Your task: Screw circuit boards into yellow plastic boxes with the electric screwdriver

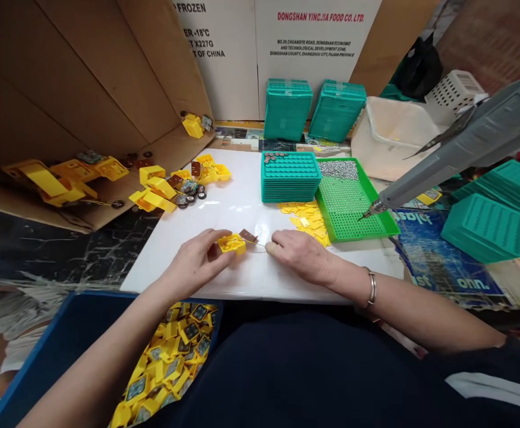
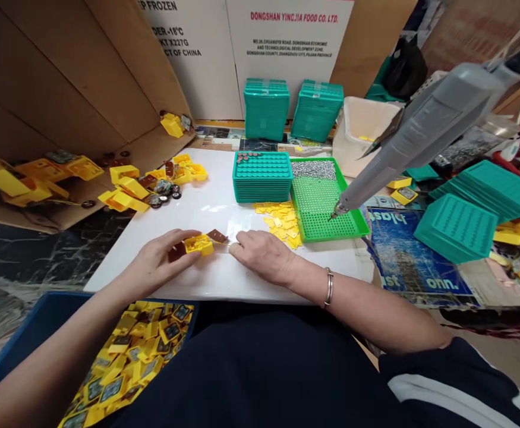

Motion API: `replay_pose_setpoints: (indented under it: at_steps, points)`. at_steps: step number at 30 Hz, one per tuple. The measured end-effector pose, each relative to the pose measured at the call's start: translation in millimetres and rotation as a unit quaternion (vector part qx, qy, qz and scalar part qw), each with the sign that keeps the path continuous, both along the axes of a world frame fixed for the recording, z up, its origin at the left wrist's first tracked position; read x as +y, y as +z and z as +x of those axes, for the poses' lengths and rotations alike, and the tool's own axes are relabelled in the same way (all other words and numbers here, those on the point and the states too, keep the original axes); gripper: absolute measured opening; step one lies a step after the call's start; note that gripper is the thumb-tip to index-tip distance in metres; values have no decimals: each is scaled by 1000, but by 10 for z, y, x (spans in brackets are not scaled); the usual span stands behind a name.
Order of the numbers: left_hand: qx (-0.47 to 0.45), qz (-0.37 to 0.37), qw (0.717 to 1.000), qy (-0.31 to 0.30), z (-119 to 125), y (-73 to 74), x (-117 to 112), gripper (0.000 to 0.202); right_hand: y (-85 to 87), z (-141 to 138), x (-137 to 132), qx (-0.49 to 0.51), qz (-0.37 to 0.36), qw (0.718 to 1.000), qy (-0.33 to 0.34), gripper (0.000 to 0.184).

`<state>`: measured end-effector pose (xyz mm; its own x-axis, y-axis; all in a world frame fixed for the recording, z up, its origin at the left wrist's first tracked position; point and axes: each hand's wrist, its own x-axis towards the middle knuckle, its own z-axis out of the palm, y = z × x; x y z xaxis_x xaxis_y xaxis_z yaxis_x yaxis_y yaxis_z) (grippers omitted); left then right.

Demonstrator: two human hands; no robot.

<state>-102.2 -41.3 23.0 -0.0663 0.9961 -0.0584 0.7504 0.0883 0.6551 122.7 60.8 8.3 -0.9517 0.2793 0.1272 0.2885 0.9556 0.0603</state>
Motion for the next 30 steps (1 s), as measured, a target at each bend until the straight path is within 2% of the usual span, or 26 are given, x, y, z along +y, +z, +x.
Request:
replay_pose_setpoints:
  at_steps: [2,3,5,7,10,15,18,19,20,21,23,24,25,26,27,28,29,30]
  points:
    - [-122,-73,990,7,121,47,26,45,-59,123,-32,-3,-13,1000,28,26]
    - [-192,-117,974,16,165,65,35,44,-84,162,-47,-1,-28,999,34,25]
    - [-328,-193,923,48,220,82,42,40,-115,192,-63,6,-68,997,20,23]
    - [-430,-225,870,91,241,84,27,38,-115,177,-57,3,-111,994,-19,22]
    - [-499,-227,825,138,241,81,-39,35,-73,134,-34,-30,-151,986,-62,21]
    - [-570,-212,777,163,279,90,-178,27,4,149,-31,-58,-186,979,-58,19]
    - [-604,-208,750,170,361,101,-207,26,44,188,-23,-4,-281,955,-92,16]
    - [-607,-214,746,170,397,104,-204,26,60,204,-11,30,-344,932,-111,13]
    - [-603,-221,747,170,435,104,-196,27,78,221,5,65,-424,894,-133,11]
    - [-593,-225,755,169,476,101,-184,29,95,241,26,100,-512,839,-156,11]
    - [-561,-217,783,160,559,82,-152,32,123,286,71,156,-673,696,-197,14]
    - [-542,-205,802,147,601,66,-133,33,132,311,91,174,-732,624,-211,18]
    - [-526,-191,819,129,643,48,-112,35,138,335,105,191,-772,565,-218,22]
    - [-515,-180,832,106,684,29,-91,36,141,360,112,205,-797,524,-221,25]
    - [-509,-175,839,82,724,11,-69,37,144,383,111,214,-809,502,-220,28]
    - [-509,-174,841,60,761,-4,-47,37,147,407,103,217,-810,499,-217,29]
    - [-513,-177,839,41,795,-15,-25,38,150,429,90,214,-804,514,-210,29]
    - [-519,-180,835,25,825,-22,-2,39,156,451,74,208,-790,541,-200,27]
